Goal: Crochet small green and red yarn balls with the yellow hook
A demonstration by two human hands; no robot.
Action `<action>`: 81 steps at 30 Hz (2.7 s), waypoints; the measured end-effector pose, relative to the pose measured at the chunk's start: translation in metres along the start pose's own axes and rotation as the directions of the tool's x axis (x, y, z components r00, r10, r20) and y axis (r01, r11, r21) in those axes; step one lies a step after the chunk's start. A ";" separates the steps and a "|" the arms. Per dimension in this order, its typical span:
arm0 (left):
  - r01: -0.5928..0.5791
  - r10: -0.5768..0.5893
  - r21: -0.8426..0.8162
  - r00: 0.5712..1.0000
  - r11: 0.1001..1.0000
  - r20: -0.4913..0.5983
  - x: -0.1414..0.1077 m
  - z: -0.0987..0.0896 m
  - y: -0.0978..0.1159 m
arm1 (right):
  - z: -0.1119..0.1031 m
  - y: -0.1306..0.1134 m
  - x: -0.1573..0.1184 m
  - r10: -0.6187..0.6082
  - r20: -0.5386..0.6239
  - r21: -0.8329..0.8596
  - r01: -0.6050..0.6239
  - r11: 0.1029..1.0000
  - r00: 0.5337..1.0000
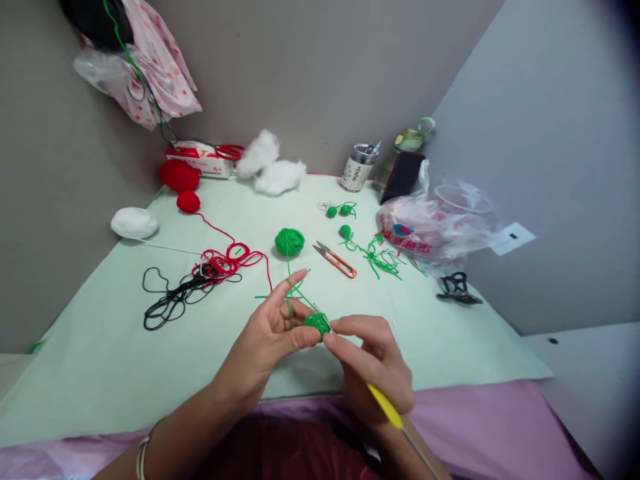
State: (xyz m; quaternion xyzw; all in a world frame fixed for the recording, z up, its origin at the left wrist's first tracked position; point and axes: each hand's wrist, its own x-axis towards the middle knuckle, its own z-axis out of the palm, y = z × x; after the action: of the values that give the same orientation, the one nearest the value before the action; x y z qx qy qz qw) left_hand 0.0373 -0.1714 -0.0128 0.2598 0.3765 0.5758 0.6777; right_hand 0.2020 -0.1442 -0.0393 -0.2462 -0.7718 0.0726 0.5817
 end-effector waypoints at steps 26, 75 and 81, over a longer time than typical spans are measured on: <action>0.057 -0.059 0.023 0.993 0.998 0.099 0.003 -0.001 0.007 | -0.010 0.005 0.015 0.611 0.132 0.632 -0.541 0.555 0.781; 0.171 -0.147 -0.146 0.976 0.974 0.163 0.006 -0.002 -0.001 | -0.010 0.011 0.015 0.612 0.114 0.609 -0.542 0.579 0.782; 0.076 -0.079 0.059 0.995 0.995 0.060 0.007 -0.002 -0.007 | -0.002 0.003 0.010 0.538 0.145 0.482 -0.534 0.695 0.830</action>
State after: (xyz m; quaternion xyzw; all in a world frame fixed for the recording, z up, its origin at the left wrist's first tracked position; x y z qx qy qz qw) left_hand 0.0404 -0.1666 -0.0210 0.2821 0.3813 0.5298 0.7031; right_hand 0.2031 -0.1374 -0.0317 -0.3000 -0.6176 0.4363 0.5815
